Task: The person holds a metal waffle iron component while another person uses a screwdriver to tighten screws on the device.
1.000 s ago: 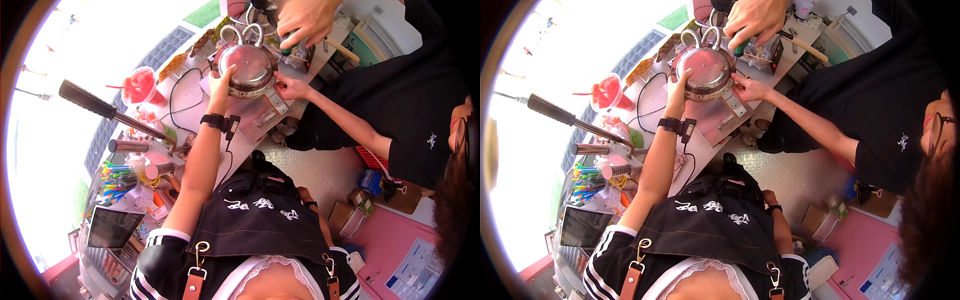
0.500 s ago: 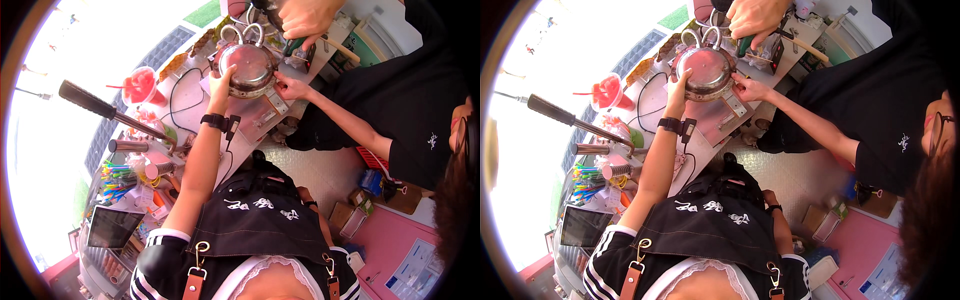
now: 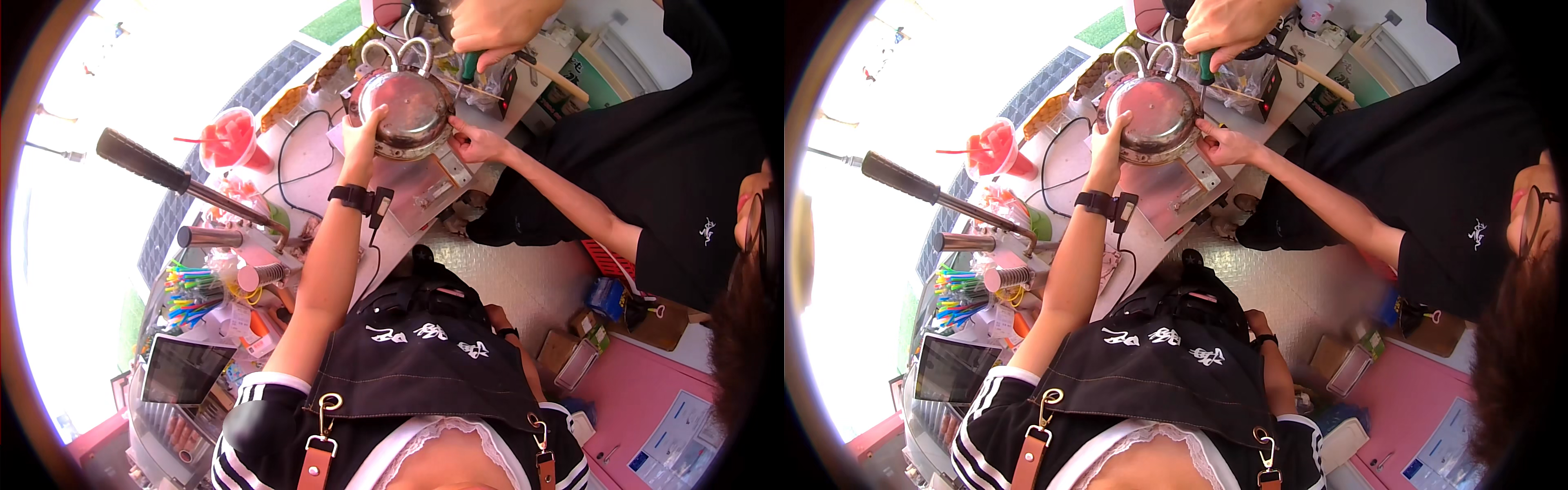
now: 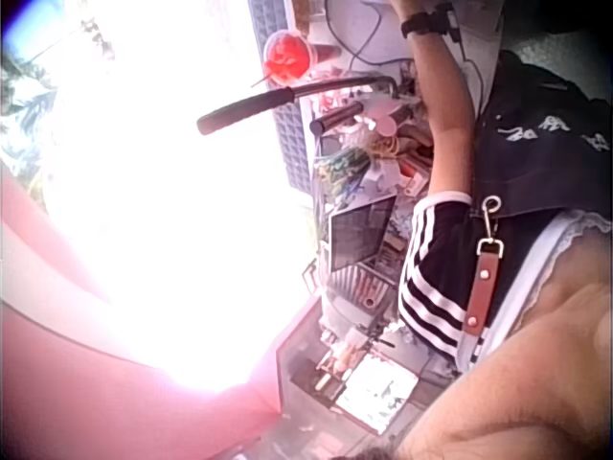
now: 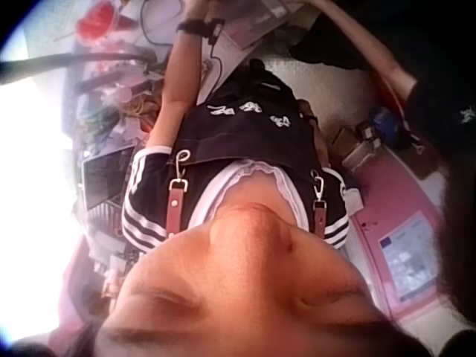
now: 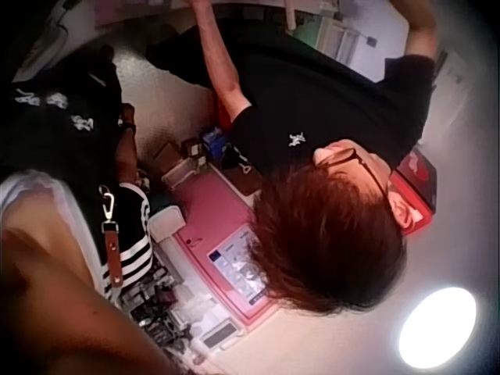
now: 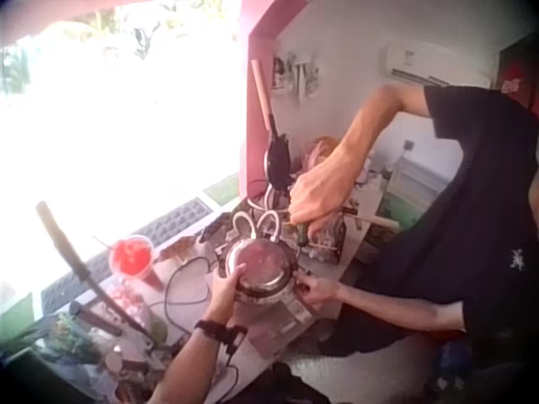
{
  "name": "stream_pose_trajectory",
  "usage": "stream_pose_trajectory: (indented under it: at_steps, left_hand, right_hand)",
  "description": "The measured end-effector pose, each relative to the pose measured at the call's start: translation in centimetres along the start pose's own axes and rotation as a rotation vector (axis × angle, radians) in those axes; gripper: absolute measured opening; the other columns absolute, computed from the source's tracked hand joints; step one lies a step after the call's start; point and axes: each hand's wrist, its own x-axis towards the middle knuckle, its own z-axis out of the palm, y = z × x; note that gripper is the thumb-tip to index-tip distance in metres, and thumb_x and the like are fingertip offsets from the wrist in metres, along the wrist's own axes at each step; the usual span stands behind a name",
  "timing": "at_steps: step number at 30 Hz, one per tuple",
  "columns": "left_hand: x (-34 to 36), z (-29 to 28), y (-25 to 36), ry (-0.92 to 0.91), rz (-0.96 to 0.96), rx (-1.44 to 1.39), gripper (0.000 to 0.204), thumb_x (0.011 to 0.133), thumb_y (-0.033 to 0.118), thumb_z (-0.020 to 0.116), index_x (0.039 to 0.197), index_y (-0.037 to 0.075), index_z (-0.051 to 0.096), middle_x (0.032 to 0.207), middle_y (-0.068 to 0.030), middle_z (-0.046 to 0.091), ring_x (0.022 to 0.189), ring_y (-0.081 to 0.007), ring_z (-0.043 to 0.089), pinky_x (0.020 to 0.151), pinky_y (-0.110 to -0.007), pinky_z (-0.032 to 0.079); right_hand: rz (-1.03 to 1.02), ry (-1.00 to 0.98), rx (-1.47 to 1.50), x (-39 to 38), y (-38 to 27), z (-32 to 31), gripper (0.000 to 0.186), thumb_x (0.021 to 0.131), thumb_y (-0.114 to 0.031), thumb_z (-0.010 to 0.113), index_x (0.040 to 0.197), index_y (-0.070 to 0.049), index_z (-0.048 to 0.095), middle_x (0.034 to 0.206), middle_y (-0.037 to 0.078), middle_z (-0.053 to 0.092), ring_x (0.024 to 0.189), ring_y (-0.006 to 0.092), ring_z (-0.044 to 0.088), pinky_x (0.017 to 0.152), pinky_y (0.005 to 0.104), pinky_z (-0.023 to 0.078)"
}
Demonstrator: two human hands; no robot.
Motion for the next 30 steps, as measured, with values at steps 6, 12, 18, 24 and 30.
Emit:
stream_pose_trajectory:
  at_steps: [6,12,18,24,30]
  left_hand:
    - [0.0,0.2,0.1,0.003,-0.014,0.008,0.062,0.074,0.03,0.082,0.117,0.0,0.048,0.101,-0.0094,0.06,0.083,-0.0156,0.062,0.07,-0.029,0.053]
    - [-0.1,0.1,0.2,0.002,-0.011,0.021,0.063,0.074,0.029,0.082,0.117,0.0,0.048,0.102,-0.0096,0.06,0.084,-0.0161,0.062,0.07,-0.029,0.053]
    - [-0.3,0.8,0.5,0.002,-0.013,-0.002,0.062,0.074,0.029,0.082,0.117,0.0,0.048,0.1,-0.0096,0.06,0.082,-0.0158,0.061,0.07,-0.029,0.052]
    - [-0.3,0.3,0.3,0.022,-0.014,0.014,0.063,0.073,0.03,0.082,0.117,0.001,0.048,0.1,-0.0099,0.06,0.083,-0.0162,0.061,0.07,-0.03,0.052]
    - [-0.1,0.4,0.2,0.017,-0.017,0.009,0.063,0.073,0.03,0.082,0.117,0.001,0.048,0.1,-0.0096,0.06,0.083,-0.0163,0.061,0.07,-0.03,0.052]
  right_hand:
    - [-0.089,0.006,-0.105,0.8,1.5,0.3,0.029,0.086,-0.027,0.058,0.095,-0.004,0.073,0.096,0.019,0.072,0.09,0.0308,0.07,0.078,0.0381,0.054]
    - [-0.034,0.008,-0.02,0.5,0.9,0.3,0.03,0.087,-0.028,0.057,0.095,-0.004,0.073,0.094,0.019,0.072,0.09,0.0298,0.07,0.077,0.0376,0.054]
    - [-0.148,0.011,-0.183,1.6,3.3,0.6,0.031,0.087,-0.028,0.057,0.096,-0.003,0.073,0.093,0.018,0.072,0.088,0.0283,0.07,0.076,0.0372,0.053]
    - [-0.094,0.014,-0.086,0.8,1.5,0.3,0.03,0.087,-0.026,0.058,0.098,-0.003,0.073,0.096,0.018,0.072,0.09,0.0287,0.07,0.078,0.037,0.054]
    - [-0.048,0.037,0.012,0.2,1.2,0.3,0.03,0.087,-0.026,0.057,0.099,-0.003,0.073,0.097,0.018,0.072,0.091,0.0292,0.07,0.079,0.0375,0.053]
